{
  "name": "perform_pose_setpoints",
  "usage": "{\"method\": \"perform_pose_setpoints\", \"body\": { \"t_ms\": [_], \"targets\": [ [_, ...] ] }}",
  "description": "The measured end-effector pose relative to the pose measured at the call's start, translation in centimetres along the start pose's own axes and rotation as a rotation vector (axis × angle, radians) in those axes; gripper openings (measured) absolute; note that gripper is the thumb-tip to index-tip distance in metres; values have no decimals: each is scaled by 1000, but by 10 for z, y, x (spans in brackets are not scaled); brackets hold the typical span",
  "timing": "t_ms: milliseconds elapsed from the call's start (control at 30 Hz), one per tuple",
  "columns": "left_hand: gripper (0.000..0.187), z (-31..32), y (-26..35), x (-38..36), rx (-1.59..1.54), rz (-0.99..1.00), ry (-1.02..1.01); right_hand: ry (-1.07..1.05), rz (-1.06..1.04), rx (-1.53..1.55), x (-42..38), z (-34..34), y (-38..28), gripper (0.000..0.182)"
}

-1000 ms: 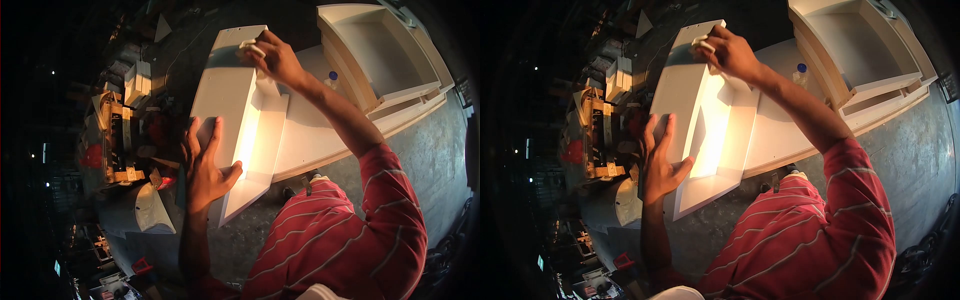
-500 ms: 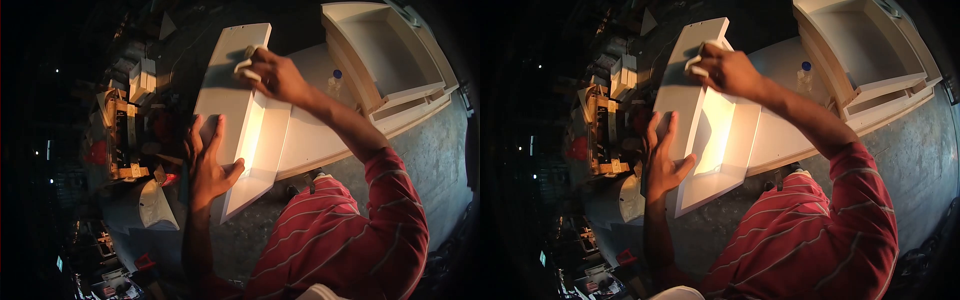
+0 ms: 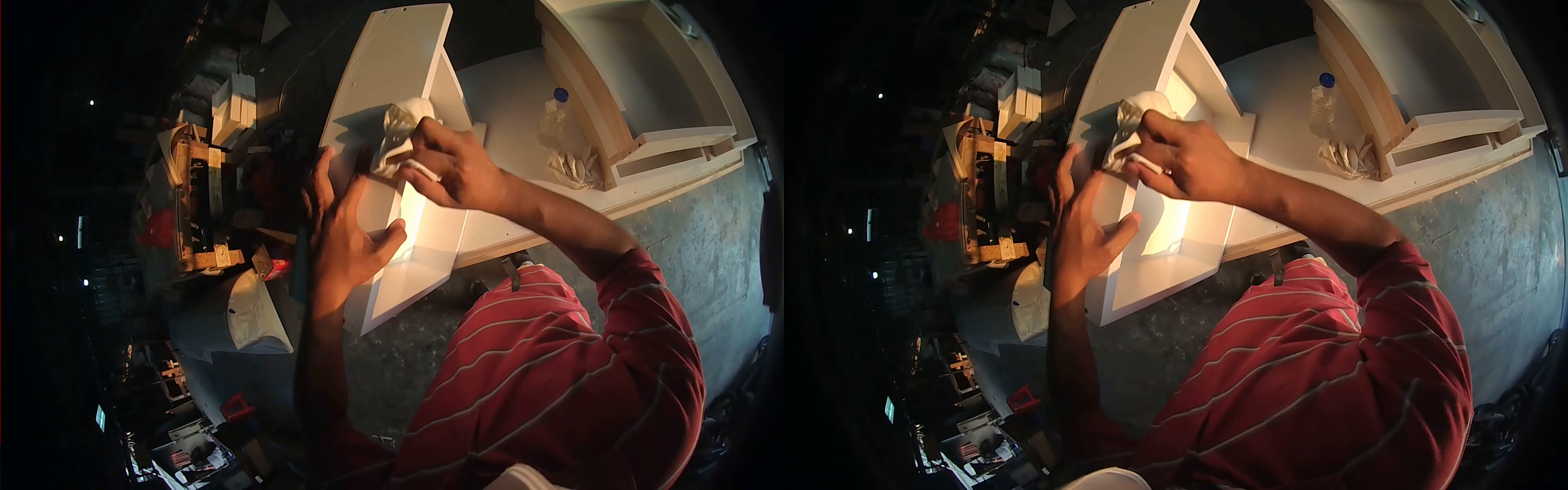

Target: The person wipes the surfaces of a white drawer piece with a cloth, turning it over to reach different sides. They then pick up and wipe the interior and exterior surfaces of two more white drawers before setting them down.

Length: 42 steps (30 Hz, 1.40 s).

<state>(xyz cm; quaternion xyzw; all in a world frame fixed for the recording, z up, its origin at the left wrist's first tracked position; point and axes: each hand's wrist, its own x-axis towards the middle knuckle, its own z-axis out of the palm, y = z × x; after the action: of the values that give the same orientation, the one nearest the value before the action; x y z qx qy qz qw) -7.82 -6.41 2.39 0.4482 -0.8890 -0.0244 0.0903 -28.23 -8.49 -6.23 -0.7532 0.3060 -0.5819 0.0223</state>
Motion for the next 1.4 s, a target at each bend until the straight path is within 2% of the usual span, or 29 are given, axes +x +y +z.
{"method": "perform_pose_setpoints", "body": {
  "t_ms": [167, 233, 300, 467, 533, 700, 767, 800, 833, 900, 1033, 1100, 1200, 1300, 1333, 1367, 1400],
  "targets": [
    [91, 5, 0, 0, -48, -11, 47, 174, 102, -173, 19, -14, 71, 18],
    [92, 5, 2, 1, -53, -33, 38, 163, 113, -137, 17, -19, 54, 18],
    [92, 7, 2, 1, -60, -33, 49, 59, 233, 11, 10, -21, 43, 19],
    [91, 7, 3, 0, -89, -44, 54, 90, 321, 257, 12, -19, 21, 20],
    [88, 7, 3, 1, -97, -42, 64, -127, 488, 324, 22, -30, 4, 22],
    [80, 10, -2, 0, -64, -56, 63, -160, 429, 263, 17, -26, 1, 30],
    [78, 10, -1, -1, -95, -43, 75, -81, 659, 555, 17, -25, 6, 26],
    [78, 11, -1, -1, -95, -53, 74, -67, 773, 642, 20, -26, 1, 30],
    [77, 11, -1, -1, -95, -66, 69, -71, 771, 640, 22, -24, 2, 30],
    [77, 11, -3, -1, -92, -65, 57, -141, 532, 204, 23, -19, 3, 28],
    [78, 10, 0, 0, -81, -45, 79, -189, 505, 100, 30, -20, -4, 21],
    [78, 12, 2, 0, -77, -53, 81, -272, 322, -140, 33, -23, 4, 17],
    [79, 13, 4, 2, -85, -61, 90, -312, 271, -148, 43, -31, 20, 18],
    [81, 18, 3, 0, -85, -85, 96, -357, 283, -162, 49, -37, -1, 16],
    [81, 20, 3, 0, -69, -100, 80, -460, 127, -145, 48, -36, 0, 15],
    [81, 20, 4, -1, -88, -112, 88, -483, 121, -148, 53, -38, -3, 15],
    [82, 18, 6, -1, -118, -117, 89, -517, 231, -177, 59, -41, -8, 14]
  ]
}}
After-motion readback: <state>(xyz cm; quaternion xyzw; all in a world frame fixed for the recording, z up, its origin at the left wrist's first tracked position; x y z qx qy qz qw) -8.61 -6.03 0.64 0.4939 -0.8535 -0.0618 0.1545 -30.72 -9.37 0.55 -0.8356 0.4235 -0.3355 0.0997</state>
